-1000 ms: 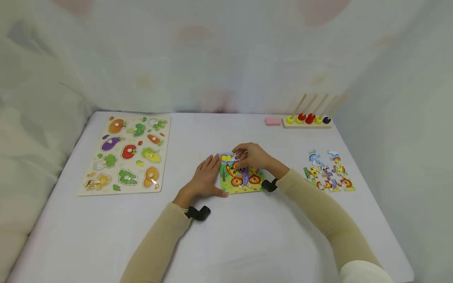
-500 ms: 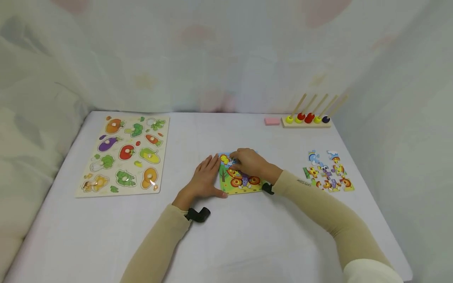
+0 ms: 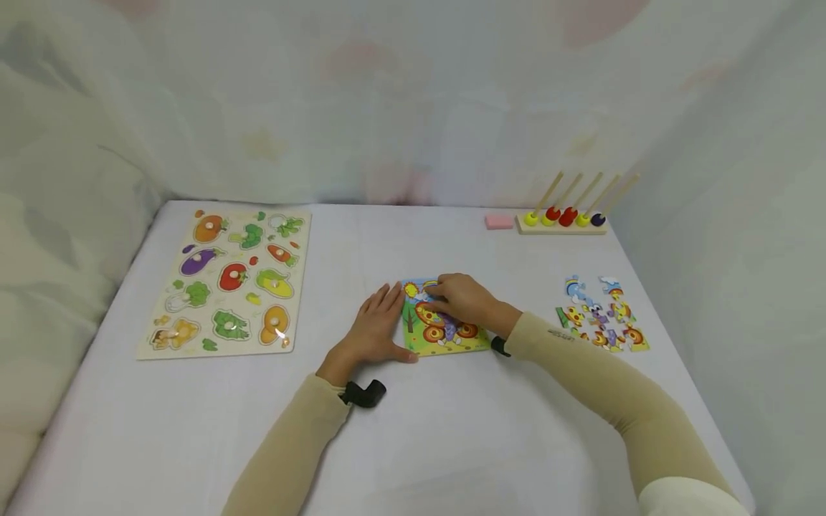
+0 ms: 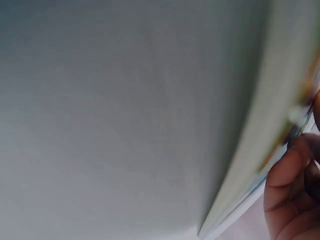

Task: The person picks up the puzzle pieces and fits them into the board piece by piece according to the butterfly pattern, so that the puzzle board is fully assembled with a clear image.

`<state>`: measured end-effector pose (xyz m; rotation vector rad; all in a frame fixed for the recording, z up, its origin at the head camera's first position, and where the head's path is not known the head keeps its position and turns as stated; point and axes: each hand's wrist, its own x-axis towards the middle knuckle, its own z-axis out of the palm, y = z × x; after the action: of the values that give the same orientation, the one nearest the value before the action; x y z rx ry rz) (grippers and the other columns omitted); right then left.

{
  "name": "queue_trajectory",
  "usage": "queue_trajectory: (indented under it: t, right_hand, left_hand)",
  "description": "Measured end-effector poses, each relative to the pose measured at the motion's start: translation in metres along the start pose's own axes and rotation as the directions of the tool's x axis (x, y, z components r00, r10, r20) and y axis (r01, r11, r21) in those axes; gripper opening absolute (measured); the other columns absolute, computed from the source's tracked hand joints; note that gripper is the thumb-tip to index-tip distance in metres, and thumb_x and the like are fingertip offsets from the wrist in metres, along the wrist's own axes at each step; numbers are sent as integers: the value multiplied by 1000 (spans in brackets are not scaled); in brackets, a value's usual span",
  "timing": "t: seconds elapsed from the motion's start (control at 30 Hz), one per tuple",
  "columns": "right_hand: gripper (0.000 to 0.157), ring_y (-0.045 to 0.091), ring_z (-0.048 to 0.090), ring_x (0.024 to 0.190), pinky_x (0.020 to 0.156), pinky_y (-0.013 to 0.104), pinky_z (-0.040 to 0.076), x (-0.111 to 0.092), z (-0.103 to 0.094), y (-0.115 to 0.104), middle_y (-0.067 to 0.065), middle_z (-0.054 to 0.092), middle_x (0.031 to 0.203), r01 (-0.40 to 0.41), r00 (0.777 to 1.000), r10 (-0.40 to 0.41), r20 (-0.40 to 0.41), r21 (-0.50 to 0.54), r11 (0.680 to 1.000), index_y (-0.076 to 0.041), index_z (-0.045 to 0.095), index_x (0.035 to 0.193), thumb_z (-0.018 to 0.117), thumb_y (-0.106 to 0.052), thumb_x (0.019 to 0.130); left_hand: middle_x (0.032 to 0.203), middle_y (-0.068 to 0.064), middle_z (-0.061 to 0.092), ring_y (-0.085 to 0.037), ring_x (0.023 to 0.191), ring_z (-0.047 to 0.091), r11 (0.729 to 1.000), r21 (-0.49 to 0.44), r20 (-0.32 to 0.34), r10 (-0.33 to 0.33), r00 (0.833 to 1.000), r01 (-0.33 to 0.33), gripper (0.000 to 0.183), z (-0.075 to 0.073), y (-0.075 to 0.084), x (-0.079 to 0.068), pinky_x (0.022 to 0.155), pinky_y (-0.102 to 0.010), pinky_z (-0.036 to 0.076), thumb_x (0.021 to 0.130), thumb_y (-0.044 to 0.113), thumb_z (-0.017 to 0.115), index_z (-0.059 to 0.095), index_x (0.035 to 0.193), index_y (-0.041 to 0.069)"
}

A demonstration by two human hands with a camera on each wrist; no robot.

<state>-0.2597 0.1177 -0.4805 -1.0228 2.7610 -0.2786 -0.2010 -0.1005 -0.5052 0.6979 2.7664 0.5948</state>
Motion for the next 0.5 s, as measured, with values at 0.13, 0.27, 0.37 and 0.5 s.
queue_trajectory:
  t: [0.13, 0.27, 0.37, 0.5]
  right_hand:
    - [45, 10, 45, 64, 61, 23, 38, 2, 0, 0, -3, 56, 79, -4, 1000, 4, -1, -51, 999, -14, 64, 128, 57, -43, 95]
    - [43, 10, 46, 65, 64, 25, 41, 4, 0, -1, -3, 58, 80, -3, 1000, 3, 0, -87, 996, -14, 65, 127, 56, -42, 95]
    - [42, 10, 47, 66, 66, 26, 43, 6, -1, -1, -2, 59, 82, 3, 1000, -4, -8, -93, 996, -14, 64, 127, 57, -40, 95]
    - [41, 9, 48, 67, 67, 26, 44, 7, -1, -2, -1, 60, 84, 13, 1000, -15, -14, -113, 994, -14, 64, 128, 57, -38, 96]
  left_hand:
    - [163, -11, 4, -32, 150, 1, 1000, 17, 11, 7, 1000, -7, 128, 0, 1, 1, 119, -52, 10, 64, 65, 78, 11, 154, 3]
    - [163, -12, 5, -33, 150, 1, 1000, 26, 4, 14, 1000, -14, 127, 0, 2, 1, 119, -53, 10, 64, 64, 78, 13, 154, 3]
    - [163, -12, 4, -33, 150, 1, 999, 36, 10, 11, 1000, -12, 126, 0, 1, 0, 119, -52, 10, 65, 64, 78, 12, 154, 3]
    - [163, -12, 4, -33, 150, 0, 999, 33, 18, 7, 1000, -7, 126, 0, 0, -1, 119, -53, 9, 65, 64, 78, 12, 154, 3]
